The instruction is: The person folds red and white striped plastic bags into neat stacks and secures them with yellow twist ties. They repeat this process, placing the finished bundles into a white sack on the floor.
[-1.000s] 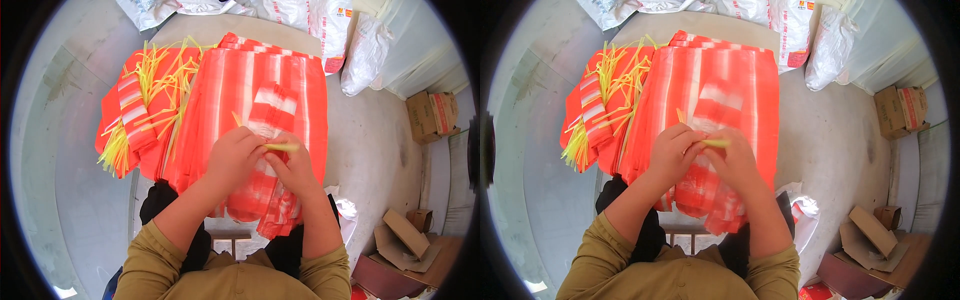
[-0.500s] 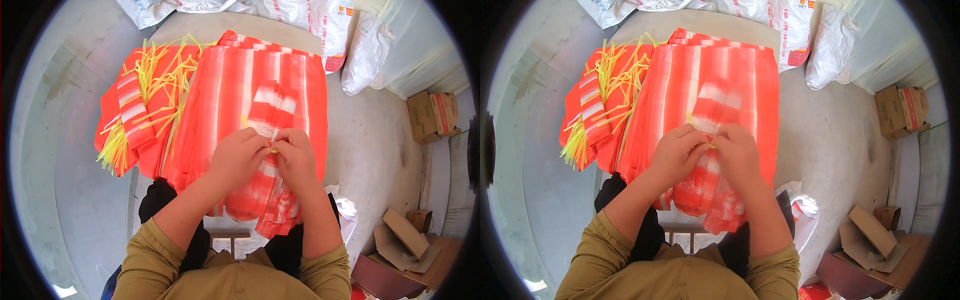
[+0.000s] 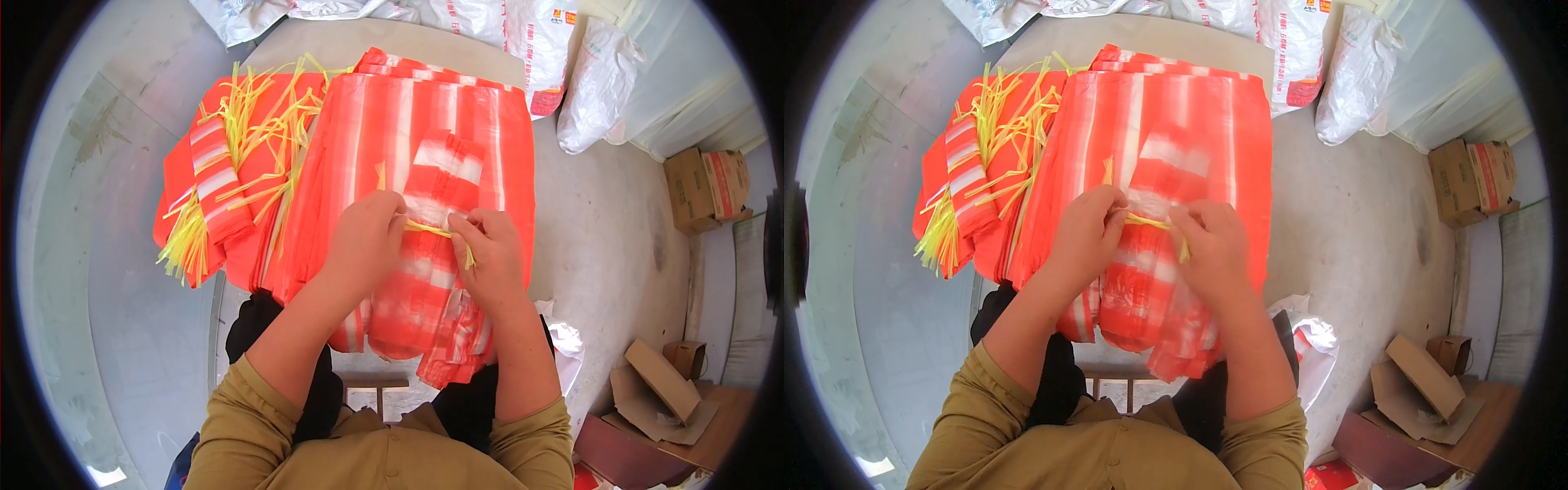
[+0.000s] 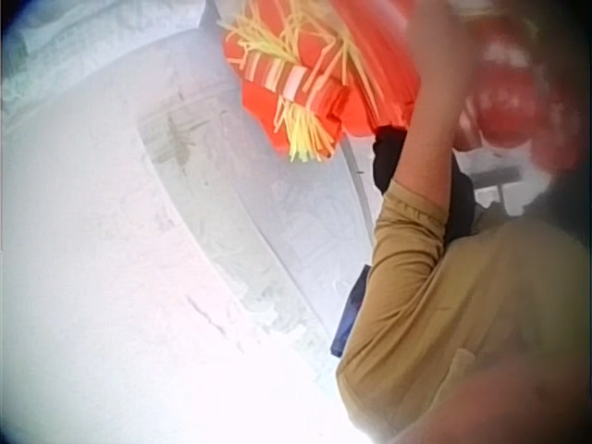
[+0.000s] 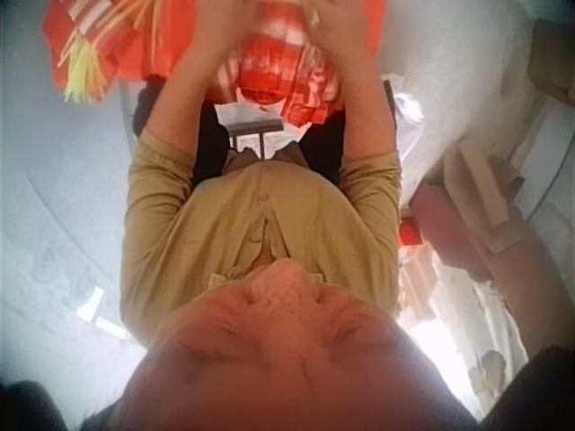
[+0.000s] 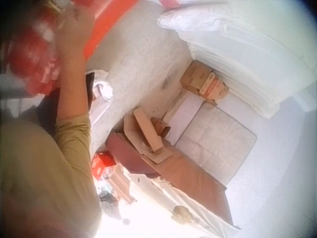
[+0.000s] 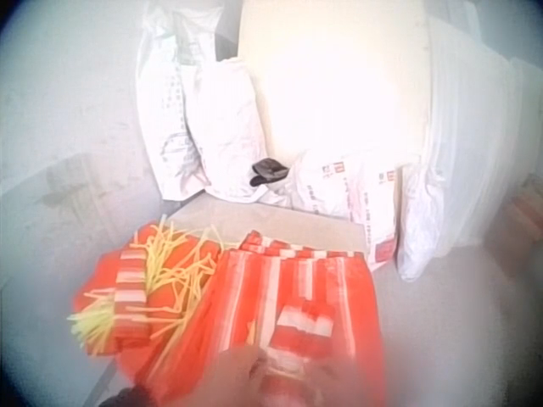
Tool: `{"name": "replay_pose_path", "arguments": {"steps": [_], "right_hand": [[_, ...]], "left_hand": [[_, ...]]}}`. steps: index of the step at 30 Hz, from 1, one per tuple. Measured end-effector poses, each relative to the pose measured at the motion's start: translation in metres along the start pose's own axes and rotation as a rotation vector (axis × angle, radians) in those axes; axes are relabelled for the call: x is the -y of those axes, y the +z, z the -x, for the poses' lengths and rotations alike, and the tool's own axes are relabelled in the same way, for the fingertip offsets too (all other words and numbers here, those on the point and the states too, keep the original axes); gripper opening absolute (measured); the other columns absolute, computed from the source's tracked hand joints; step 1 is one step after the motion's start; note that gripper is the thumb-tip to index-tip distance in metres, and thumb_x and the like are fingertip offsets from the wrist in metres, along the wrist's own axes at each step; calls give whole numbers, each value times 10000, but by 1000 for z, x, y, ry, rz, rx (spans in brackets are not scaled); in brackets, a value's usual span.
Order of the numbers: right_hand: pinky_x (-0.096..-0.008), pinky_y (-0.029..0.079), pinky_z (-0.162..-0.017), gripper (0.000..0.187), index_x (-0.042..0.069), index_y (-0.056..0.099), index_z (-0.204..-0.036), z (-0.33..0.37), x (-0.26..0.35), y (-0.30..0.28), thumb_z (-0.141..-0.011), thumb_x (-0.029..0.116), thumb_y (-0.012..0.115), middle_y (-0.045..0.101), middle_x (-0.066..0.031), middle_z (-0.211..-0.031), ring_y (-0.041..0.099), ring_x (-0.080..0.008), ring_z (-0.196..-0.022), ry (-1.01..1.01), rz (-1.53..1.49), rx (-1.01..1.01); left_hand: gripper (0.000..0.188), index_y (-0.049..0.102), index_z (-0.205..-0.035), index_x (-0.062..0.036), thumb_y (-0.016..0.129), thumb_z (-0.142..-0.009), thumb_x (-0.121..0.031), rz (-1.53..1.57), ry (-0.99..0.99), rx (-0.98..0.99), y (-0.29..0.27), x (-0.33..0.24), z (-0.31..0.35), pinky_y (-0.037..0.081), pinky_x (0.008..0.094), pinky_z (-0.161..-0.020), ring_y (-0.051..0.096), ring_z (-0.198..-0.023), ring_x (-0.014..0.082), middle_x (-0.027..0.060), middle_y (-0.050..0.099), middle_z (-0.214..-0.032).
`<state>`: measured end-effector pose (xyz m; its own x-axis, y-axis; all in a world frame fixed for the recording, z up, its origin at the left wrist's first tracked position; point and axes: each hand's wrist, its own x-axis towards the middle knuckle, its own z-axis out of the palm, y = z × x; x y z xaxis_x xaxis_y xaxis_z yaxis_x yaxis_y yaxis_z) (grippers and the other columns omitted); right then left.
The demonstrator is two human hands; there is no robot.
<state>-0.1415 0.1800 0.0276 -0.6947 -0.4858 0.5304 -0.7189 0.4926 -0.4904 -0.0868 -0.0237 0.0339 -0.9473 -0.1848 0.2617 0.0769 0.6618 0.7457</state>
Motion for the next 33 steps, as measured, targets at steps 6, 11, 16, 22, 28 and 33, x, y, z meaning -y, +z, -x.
{"name": "replay_pose_path", "arguments": {"steps": [6, 11, 16, 22, 28, 33], "right_hand": [[-415, 505, -687, 98, 47, 732, -884, 3, -9, -12, -823, 87, 797, 613, -79, -891, 612, -287, -826, -9, 153, 5], [-401, 504, -658, 107, 33, 712, -773, 2, -8, -17, -829, 94, 779, 607, -77, -872, 613, -272, -803, 28, 107, 113], [-368, 540, -726, 102, 17, 724, -802, 1, -4, -18, -875, 89, 735, 677, -81, -944, 666, -267, -849, 224, -166, 123], [-302, 499, -715, 126, -25, 753, -952, -3, 9, -2, -965, 75, 678, 729, -77, -995, 623, -128, -816, 460, -696, 210], [-295, 484, -682, 144, -14, 732, -954, -9, 8, 2, -993, 116, 685, 689, -39, -858, 580, -102, -745, 510, -457, 326], [-307, 486, -670, 150, 8, 686, -922, -15, 13, 8, -980, 144, 709, 660, -43, -815, 602, -125, -742, 559, -421, 361]], "left_hand": [[134, 611, -921, -10, 685, -943, -120, -105, 61, 59, -1, 8, 0, 519, 487, -775, 641, -892, 388, 174, 638, -899], [161, 602, -903, -14, 699, -935, -139, -207, 76, 45, 2, 11, 1, 520, 487, -770, 635, -889, 389, 169, 625, -901], [150, 605, -905, -19, 704, -931, -129, -249, 106, 15, 3, 9, 1, 515, 495, -759, 633, -879, 389, 167, 624, -889], [150, 603, -889, -27, 714, -924, -122, -299, 127, 10, 9, 10, 2, 513, 491, -751, 632, -877, 384, 163, 614, -874], [165, 602, -866, -48, 733, -913, -136, -305, 212, -96, 6, 1, 2, 515, 461, -702, 629, -829, 354, 128, 600, -849], [163, 636, -856, -69, 772, -882, -156, -290, 387, -115, 5, -3, 5, 508, 436, -627, 636, -747, 313, 90, 615, -811]]}}
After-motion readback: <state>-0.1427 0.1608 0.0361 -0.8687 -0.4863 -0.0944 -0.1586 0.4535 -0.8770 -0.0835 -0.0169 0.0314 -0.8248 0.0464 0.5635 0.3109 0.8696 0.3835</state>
